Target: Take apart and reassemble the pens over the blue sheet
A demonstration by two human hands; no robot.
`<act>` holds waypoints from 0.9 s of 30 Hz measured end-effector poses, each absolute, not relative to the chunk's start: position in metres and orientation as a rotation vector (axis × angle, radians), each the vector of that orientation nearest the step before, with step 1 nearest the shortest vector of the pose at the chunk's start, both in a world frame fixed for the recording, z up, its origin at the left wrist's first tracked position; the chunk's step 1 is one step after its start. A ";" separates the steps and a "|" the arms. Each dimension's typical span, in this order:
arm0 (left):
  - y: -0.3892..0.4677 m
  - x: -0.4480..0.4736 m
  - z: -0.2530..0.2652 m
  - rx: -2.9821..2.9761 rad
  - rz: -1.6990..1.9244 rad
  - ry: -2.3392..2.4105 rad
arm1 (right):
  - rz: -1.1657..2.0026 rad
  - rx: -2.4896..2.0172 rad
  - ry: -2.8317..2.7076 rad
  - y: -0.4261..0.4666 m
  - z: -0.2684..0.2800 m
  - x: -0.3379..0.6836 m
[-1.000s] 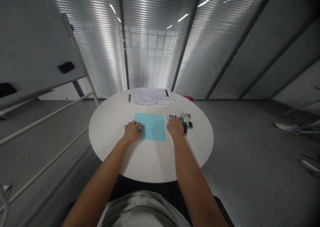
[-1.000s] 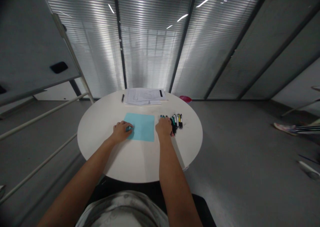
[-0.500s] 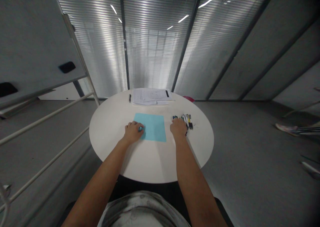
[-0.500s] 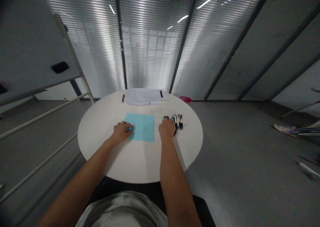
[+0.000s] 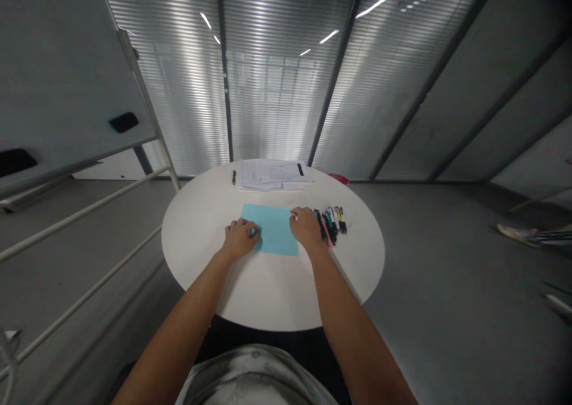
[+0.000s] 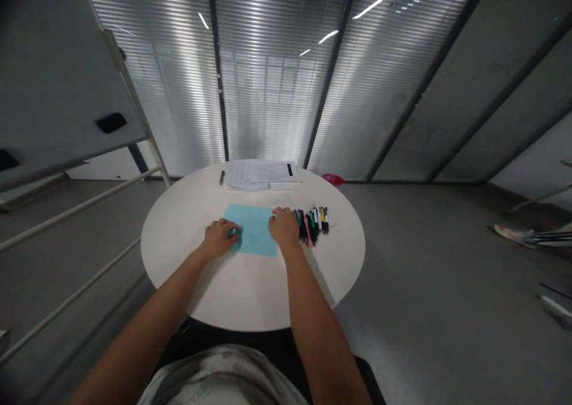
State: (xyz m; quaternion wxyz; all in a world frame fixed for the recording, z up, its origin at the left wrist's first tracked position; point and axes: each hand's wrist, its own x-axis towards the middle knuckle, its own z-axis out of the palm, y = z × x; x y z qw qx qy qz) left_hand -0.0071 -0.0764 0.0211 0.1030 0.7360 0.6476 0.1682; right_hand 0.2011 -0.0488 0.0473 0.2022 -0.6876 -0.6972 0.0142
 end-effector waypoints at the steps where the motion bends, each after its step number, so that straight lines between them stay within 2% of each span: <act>1: -0.077 -0.007 0.022 2.180 0.498 1.902 | 0.086 -1.840 -2.019 -0.052 0.047 0.197; 9: -0.078 -0.005 0.020 2.247 0.520 1.909 | 0.130 -1.419 -2.367 -0.098 0.024 0.208; 15: -0.084 -0.002 0.012 2.477 0.606 1.746 | 0.056 -1.565 -2.468 -0.112 0.008 0.208; 20: -0.086 0.000 0.002 2.514 0.442 1.699 | 0.067 -1.641 -2.455 -0.114 0.008 0.205; 27: -0.087 0.002 0.001 2.472 0.412 1.726 | 0.077 -1.696 -2.443 -0.113 0.006 0.207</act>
